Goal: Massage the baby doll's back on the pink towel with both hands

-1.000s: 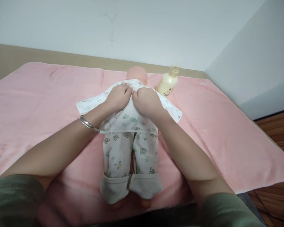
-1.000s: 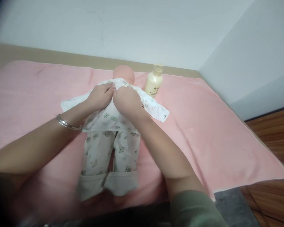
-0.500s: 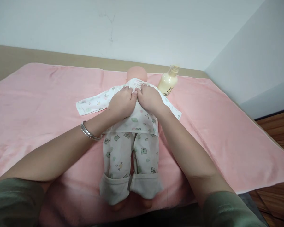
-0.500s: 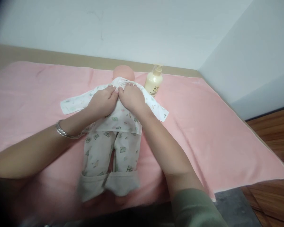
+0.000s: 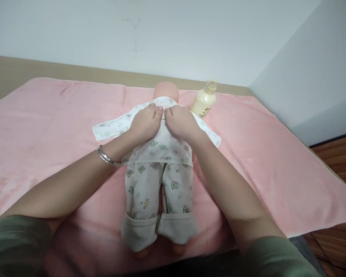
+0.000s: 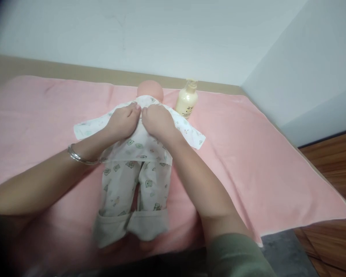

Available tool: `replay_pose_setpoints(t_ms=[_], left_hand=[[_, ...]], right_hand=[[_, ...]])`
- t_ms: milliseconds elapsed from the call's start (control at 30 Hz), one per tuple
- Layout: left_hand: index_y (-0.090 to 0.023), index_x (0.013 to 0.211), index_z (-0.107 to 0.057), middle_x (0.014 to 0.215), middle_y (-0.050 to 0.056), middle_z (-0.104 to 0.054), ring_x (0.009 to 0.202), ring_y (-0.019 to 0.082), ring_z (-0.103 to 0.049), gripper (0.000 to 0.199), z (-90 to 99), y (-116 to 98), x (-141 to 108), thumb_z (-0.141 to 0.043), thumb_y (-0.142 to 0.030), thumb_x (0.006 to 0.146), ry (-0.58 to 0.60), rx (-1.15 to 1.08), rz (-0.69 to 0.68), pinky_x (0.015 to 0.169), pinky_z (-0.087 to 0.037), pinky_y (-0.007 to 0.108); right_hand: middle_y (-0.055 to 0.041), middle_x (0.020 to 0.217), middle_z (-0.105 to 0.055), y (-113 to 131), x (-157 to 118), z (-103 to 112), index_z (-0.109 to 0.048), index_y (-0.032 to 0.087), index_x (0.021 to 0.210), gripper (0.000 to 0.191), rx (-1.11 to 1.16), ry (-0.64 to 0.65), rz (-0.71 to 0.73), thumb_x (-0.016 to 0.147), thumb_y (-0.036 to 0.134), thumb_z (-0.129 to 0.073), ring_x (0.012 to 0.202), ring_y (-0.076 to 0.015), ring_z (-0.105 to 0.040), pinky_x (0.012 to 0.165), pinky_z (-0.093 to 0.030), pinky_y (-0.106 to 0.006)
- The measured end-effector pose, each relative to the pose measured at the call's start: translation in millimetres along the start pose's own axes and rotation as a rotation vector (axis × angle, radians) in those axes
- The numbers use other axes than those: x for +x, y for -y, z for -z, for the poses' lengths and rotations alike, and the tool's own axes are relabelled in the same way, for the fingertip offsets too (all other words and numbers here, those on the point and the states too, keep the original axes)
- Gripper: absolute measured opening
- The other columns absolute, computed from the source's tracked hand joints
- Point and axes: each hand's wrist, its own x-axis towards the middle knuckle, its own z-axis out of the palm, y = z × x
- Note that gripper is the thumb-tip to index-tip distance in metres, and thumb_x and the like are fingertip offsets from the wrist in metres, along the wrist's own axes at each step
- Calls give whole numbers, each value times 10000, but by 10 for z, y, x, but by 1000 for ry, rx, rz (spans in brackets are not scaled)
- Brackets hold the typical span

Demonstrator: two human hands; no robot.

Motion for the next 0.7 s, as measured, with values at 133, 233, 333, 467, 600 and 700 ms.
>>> replay_pose_setpoints(t_ms=[133,233,333,467,600,700], left_hand=[[-164,1022,-707,1231,164,-760,1189,335,-702,519,52,-118,-110,-253,-411,1073,31,39,16,1120,-536,522],[-168,966,-697,1151,166,-766,1149,332,-701,520,23,-118,-135,-262,-434,1070,14,19,-14,1107,-538,527],[-169,1003,-707,1168,157,-763,1163,312,-687,542,-37,-58,-104,-261,-469,1073,-20,-8,-28,1123,-533,506],[-139,1149,-703,1326,175,-715,1260,306,-647,576,-73,22,-10,-225,-454,1082,-6,-8,-58,1185,-488,502],[-127,1129,-701,1325,187,-710,1277,310,-636,578,-92,106,99,-216,-438,1083,12,-28,-66,1211,-464,500],[-171,1062,-694,1267,155,-735,1257,291,-635,526,-136,168,138,-235,-429,1079,-32,-49,-105,1213,-461,471]], right_hand=[[-197,1236,-753,-182,136,-127,-708,131,1078,524,153,-84,-47,1087,285,-208,1138,-320,-702,971,-525,-419],[-208,1312,-731,-209,155,-161,-702,129,1132,517,196,-87,-69,1084,321,-223,1205,-335,-687,1006,-522,-434],[-192,1264,-751,-179,128,-140,-709,140,1113,518,226,-96,-90,1089,344,-234,1159,-323,-704,998,-526,-425],[-206,1146,-772,-111,69,-78,-725,113,1084,537,229,-75,-129,1099,362,-249,1077,-333,-721,954,-539,-430],[-200,970,-753,-18,-16,-33,-738,113,1020,485,101,-38,-99,1090,274,-285,958,-345,-720,876,-549,-454],[-188,944,-734,40,-65,-12,-735,121,919,410,-20,5,29,1024,111,-339,887,-319,-704,852,-547,-447]])
